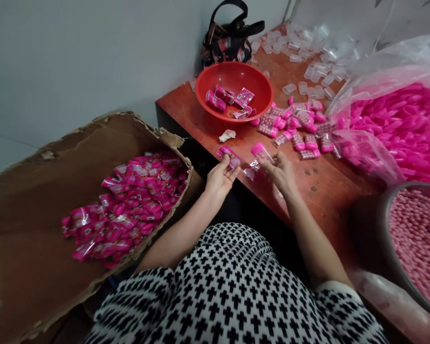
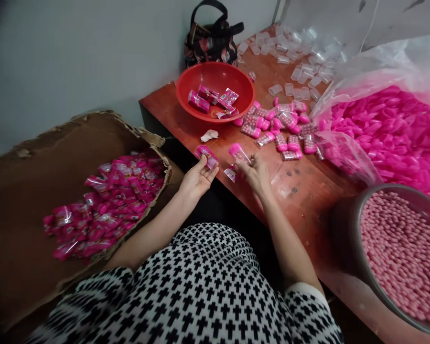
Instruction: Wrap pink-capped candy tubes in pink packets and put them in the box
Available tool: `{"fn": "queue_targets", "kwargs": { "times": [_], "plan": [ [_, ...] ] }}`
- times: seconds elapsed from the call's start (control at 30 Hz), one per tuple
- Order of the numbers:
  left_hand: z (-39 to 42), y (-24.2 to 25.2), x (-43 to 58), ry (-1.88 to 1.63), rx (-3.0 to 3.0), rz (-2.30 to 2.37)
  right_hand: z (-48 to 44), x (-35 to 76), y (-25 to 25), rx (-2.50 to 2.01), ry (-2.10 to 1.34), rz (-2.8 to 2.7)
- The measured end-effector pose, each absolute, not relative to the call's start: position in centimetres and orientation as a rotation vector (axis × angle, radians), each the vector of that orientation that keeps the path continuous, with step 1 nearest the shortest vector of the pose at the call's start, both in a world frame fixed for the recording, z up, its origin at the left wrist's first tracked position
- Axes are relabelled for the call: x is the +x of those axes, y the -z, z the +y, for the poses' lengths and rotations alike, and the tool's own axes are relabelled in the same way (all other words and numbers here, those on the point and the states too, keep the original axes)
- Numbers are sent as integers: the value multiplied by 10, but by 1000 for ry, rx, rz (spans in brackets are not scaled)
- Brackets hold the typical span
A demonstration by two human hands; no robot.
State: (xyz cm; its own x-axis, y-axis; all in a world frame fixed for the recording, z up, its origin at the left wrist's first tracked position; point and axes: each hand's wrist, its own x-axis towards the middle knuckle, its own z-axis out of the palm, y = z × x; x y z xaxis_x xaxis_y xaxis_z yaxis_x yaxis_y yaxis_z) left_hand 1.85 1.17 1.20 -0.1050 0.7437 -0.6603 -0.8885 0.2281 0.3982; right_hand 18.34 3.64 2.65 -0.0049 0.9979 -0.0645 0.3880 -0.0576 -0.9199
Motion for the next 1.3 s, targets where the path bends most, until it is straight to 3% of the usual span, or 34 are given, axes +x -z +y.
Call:
{"fn": "queue_targets", "kwargs": {
  "times": [0.17, 0.7, 0.97, 1.3],
  "plan": [
    [11, -17, 34, -1383, -208, 865, -26, 169, -27, -1428, -1370, -1178],
    [8, -25, 64, -1317, -85, 781, -41, 168, -17, -1357, -1309, -1064],
    [9, -29, 64, -1300, 272, 859, -38, 168, -6, -1275, -1412, -996],
    [8, -33, 66, -1175, 499, 891, -39, 169, -4, -1327, -1194, -1114]
  ]
}}
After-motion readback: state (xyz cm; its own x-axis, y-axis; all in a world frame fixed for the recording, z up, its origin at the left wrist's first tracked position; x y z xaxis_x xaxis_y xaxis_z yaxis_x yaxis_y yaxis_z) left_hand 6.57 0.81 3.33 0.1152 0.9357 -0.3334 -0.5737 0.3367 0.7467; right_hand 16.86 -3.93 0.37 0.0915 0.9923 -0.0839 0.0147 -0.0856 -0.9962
